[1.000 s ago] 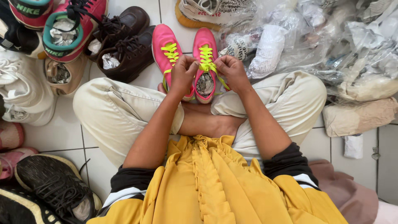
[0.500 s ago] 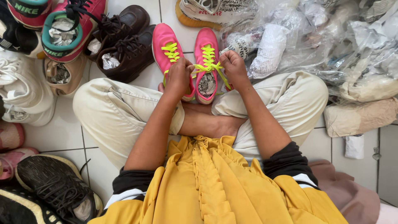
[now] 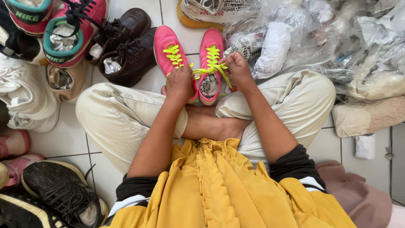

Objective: The person stuffs crumpled paper into pink shoes and then laces one of the shoes with bright yellow laces.

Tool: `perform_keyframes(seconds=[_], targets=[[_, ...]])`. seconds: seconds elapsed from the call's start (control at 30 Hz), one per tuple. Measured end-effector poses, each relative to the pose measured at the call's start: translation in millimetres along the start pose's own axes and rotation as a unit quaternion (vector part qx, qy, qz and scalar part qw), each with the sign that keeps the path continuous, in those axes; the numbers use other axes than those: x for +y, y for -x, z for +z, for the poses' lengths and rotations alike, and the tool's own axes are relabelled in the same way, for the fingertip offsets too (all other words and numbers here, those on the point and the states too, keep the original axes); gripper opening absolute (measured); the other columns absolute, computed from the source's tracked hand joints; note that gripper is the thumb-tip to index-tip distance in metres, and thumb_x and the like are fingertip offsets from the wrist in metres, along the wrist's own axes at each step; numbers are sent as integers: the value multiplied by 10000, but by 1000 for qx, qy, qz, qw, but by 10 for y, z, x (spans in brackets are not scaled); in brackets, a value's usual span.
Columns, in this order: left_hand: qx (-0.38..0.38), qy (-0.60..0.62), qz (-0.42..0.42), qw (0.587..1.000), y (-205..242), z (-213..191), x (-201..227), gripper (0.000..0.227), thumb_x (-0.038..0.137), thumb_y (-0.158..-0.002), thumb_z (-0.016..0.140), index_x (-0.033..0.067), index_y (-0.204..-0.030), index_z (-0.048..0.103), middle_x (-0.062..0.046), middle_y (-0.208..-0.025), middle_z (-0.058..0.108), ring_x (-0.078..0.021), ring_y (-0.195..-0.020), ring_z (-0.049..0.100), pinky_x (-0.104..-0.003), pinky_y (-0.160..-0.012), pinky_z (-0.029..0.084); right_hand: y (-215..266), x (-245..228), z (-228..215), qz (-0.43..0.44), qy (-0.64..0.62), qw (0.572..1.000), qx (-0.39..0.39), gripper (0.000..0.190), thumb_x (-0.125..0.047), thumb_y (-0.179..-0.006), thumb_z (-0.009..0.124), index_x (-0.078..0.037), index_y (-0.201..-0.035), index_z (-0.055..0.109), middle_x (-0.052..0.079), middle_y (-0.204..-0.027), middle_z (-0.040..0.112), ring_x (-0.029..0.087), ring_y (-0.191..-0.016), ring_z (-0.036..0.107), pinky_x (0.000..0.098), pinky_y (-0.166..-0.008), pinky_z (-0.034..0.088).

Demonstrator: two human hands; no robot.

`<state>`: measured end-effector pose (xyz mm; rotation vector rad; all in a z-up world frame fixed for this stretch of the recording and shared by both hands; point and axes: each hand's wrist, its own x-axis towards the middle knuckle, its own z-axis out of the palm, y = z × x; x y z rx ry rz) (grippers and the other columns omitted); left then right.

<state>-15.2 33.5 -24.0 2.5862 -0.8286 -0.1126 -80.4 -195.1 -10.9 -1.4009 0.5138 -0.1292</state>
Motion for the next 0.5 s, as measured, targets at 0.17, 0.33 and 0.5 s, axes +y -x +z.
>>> perform_keyframes(seconds=[0.17,0.33,0.5], targets=[[-96,370,-193,904,-104,-10,87,137,293,-1031,575,184,-1092,630,6,-985,687,-187,-997,608,-584,-916,333,17,1,10,7,-89,996,-18,191,-217,-1009,701,-77,-951,585,53,-811,712,51,-543,581,152,-488,513],[-38,412,-175,893,-40,-401,264,211,305,-1035,588,127,-1004,699,-50,-728,726,-228,-759,699,-412,-742,500,-61,39,-125,6,-62,998,-21,205,-206,-999,748,-58,-958,613,71,-735,668,43,-469,478,153,-423,435],[-122,101,-184,970,-96,-306,167,306,528,-1044,490,274,-1116,645,-74,-994,752,-364,-1054,711,-548,-907,520,151,-470,-135,-4,42,990,-138,230,-104,-916,813,-10,-1081,683,47,-781,691,9,-559,505,156,-502,425]])
